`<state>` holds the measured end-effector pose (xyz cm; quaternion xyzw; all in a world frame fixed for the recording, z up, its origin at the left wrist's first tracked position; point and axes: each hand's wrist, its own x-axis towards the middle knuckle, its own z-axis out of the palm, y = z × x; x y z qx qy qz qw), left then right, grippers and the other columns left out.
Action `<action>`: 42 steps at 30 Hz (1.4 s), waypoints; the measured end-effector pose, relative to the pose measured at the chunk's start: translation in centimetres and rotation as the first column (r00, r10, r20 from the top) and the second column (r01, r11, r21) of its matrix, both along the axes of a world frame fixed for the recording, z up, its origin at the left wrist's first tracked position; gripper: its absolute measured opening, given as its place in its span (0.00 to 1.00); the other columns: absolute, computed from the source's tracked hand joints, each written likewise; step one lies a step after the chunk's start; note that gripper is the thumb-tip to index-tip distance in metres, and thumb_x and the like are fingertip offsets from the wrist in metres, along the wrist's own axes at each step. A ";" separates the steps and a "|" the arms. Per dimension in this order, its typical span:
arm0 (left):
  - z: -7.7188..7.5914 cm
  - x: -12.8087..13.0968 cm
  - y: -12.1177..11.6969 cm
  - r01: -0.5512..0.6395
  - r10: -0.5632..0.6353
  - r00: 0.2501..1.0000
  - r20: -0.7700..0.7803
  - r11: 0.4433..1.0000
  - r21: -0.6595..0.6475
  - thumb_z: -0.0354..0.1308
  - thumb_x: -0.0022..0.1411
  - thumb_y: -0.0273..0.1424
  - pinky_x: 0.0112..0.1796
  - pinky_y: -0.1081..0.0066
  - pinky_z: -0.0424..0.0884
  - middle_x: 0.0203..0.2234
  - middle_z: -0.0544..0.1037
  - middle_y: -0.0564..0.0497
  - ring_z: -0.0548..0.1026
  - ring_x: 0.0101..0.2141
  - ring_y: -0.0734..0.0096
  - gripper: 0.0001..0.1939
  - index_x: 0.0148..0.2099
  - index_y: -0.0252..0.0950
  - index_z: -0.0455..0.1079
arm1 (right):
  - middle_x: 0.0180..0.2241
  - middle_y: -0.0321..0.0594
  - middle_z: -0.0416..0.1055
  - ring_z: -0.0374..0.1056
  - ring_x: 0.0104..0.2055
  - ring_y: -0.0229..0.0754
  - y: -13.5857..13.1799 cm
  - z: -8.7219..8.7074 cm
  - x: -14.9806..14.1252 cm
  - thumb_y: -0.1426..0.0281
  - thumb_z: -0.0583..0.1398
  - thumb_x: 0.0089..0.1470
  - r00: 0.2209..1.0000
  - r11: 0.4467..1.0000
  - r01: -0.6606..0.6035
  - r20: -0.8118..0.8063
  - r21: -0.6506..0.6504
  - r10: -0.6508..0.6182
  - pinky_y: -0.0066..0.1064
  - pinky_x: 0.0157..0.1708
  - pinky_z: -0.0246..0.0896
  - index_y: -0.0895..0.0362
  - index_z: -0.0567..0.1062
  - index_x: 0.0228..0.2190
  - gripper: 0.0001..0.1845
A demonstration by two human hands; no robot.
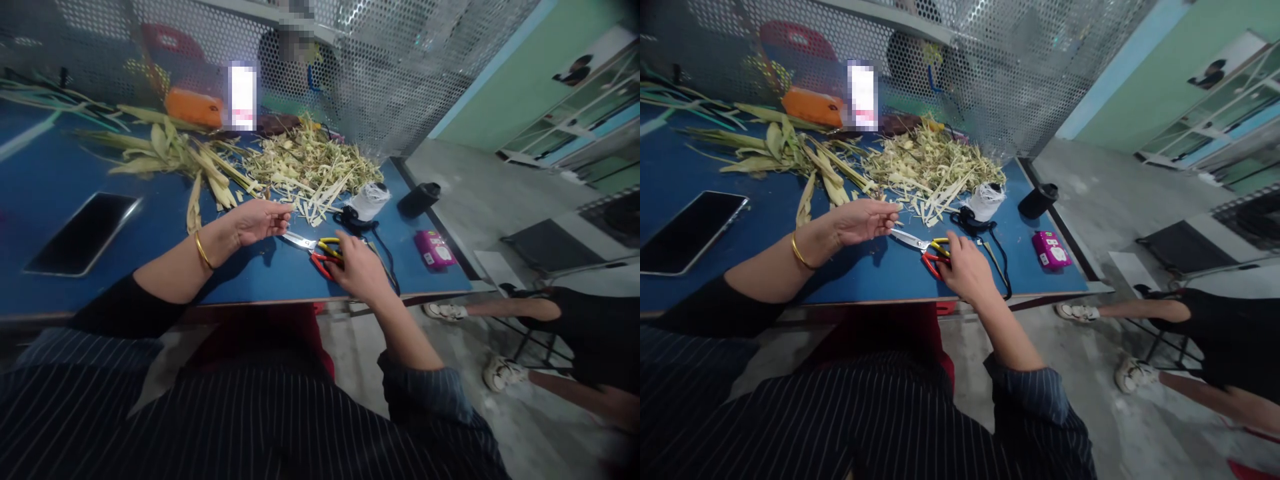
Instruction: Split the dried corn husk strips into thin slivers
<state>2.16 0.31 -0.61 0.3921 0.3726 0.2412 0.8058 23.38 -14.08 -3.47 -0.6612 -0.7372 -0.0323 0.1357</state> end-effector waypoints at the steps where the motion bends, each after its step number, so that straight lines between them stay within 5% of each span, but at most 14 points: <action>1: 0.2 -0.1 0.0 -0.012 0.012 1.000 0.004 1.000 0.012 0.57 0.63 0.23 0.24 0.79 0.72 0.21 0.72 0.51 0.70 0.20 0.80 0.09 0.29 0.30 0.69 | 0.44 0.54 0.71 0.67 0.45 0.53 0.1 0.1 0.4 0.68 0.56 0.55 0.998 0.998 -0.030 0.050 -0.053 0.033 0.39 0.43 0.62 0.63 0.65 0.54 0.26; 8: 1.0 -0.5 -0.2 -0.048 0.047 0.998 0.039 0.998 0.040 0.57 0.63 0.23 0.24 0.79 0.72 0.21 0.71 0.51 0.70 0.19 0.80 0.10 0.28 0.30 0.69 | 0.43 0.55 0.73 0.69 0.38 0.49 1.3 1.7 0.3 0.75 0.55 0.46 0.983 0.970 -0.035 0.167 -0.240 0.077 0.35 0.35 0.60 0.64 0.66 0.54 0.31; 10: 0.9 -0.5 -0.1 -0.060 0.058 0.998 0.035 0.997 0.041 0.57 0.63 0.23 0.24 0.78 0.72 0.21 0.72 0.51 0.70 0.19 0.81 0.09 0.28 0.30 0.69 | 0.45 0.54 0.74 0.70 0.38 0.48 1.1 2.2 0.7 0.77 0.55 0.44 0.996 0.965 -0.015 0.076 -0.261 0.036 0.35 0.35 0.61 0.62 0.63 0.59 0.37; 13: 0.9 -0.5 -0.1 -0.068 0.067 0.997 0.025 0.997 0.047 0.56 0.63 0.23 0.23 0.78 0.71 0.22 0.72 0.51 0.70 0.19 0.81 0.10 0.28 0.29 0.69 | 0.39 0.43 0.77 0.70 0.32 0.42 0.3 2.7 2.1 0.76 0.57 0.45 0.959 0.903 -0.024 -0.266 -0.430 -0.102 0.34 0.34 0.63 0.54 0.61 0.62 0.40; 16: 1.0 -0.4 -0.2 -0.081 0.080 0.997 0.016 0.995 0.059 0.57 0.63 0.23 0.24 0.78 0.70 0.21 0.71 0.51 0.69 0.19 0.81 0.10 0.27 0.29 0.69 | 0.39 0.42 0.76 0.69 0.33 0.38 -0.8 3.1 3.7 0.68 0.64 0.46 0.688 0.861 -0.094 -0.658 -0.499 -0.306 0.32 0.35 0.66 0.56 0.68 0.57 0.35; 20: 0.9 -0.3 -0.3 -0.086 0.085 0.996 0.007 0.994 0.072 0.57 0.63 0.23 0.25 0.78 0.70 0.21 0.71 0.52 0.69 0.19 0.81 0.11 0.27 0.30 0.68 | 0.30 0.35 0.69 0.60 0.23 0.31 -1.7 3.6 5.1 0.59 0.69 0.42 0.328 0.809 -0.160 -0.804 -0.565 -0.496 0.26 0.21 0.59 0.54 0.67 0.55 0.39; 23: 0.8 -0.3 -0.2 -0.073 0.073 0.997 0.010 0.995 0.063 0.56 0.64 0.24 0.25 0.78 0.70 0.21 0.71 0.53 0.69 0.19 0.82 0.11 0.27 0.30 0.68 | 0.30 0.35 0.64 0.60 0.24 0.33 -1.8 3.9 5.6 0.51 0.63 0.50 0.169 0.769 -0.313 -0.829 -0.558 -0.533 0.26 0.19 0.57 0.52 0.69 0.52 0.31; 25: 0.9 -0.3 -0.2 -0.069 0.068 0.998 0.009 0.996 0.062 0.56 0.64 0.23 0.25 0.78 0.70 0.21 0.71 0.53 0.69 0.20 0.81 0.11 0.27 0.30 0.68 | 0.31 0.37 0.64 0.61 0.26 0.35 -1.6 4.1 5.7 0.49 0.58 0.54 0.143 0.765 -0.367 -0.844 -0.530 -0.516 0.27 0.20 0.58 0.52 0.70 0.50 0.27; 30: 1.2 -0.3 -0.5 -0.070 0.070 0.998 0.009 0.996 0.062 0.56 0.64 0.23 0.25 0.77 0.70 0.21 0.71 0.53 0.69 0.20 0.81 0.11 0.27 0.31 0.68 | 0.28 0.35 0.62 0.56 0.22 0.33 0.3 4.2 4.7 0.48 0.56 0.55 0.186 0.759 -0.327 -0.825 -0.564 -0.533 0.26 0.16 0.52 0.54 0.71 0.46 0.26; 36: 0.9 -0.3 -0.7 -0.038 0.038 0.999 0.000 0.996 0.087 0.57 0.63 0.24 0.26 0.77 0.70 0.21 0.70 0.53 0.69 0.20 0.81 0.10 0.27 0.31 0.68 | 0.22 0.30 0.60 0.52 0.16 0.31 3.2 3.5 3.1 0.46 0.59 0.52 0.282 0.854 -0.102 -0.839 -0.509 -0.466 0.27 0.14 0.51 0.56 0.71 0.39 0.26; 39: 1.0 -0.4 -0.8 -0.034 0.034 0.999 0.001 0.995 0.092 0.57 0.63 0.23 0.26 0.77 0.70 0.22 0.70 0.53 0.69 0.20 0.81 0.09 0.28 0.30 0.68 | 0.21 0.32 0.62 0.55 0.16 0.33 3.7 3.1 3.1 0.47 0.60 0.50 0.525 0.873 0.032 -0.735 -0.486 -0.429 0.29 0.17 0.54 0.57 0.72 0.36 0.25; 42: 1.4 -0.7 -1.1 -0.038 0.039 0.999 -0.008 0.991 0.132 0.58 0.62 0.23 0.25 0.77 0.70 0.22 0.70 0.52 0.68 0.20 0.82 0.09 0.28 0.29 0.68 | 0.26 0.40 0.71 0.66 0.25 0.41 3.3 2.6 3.0 0.52 0.59 0.53 0.878 0.910 0.209 -0.340 -0.359 -0.336 0.31 0.26 0.58 0.58 0.73 0.40 0.23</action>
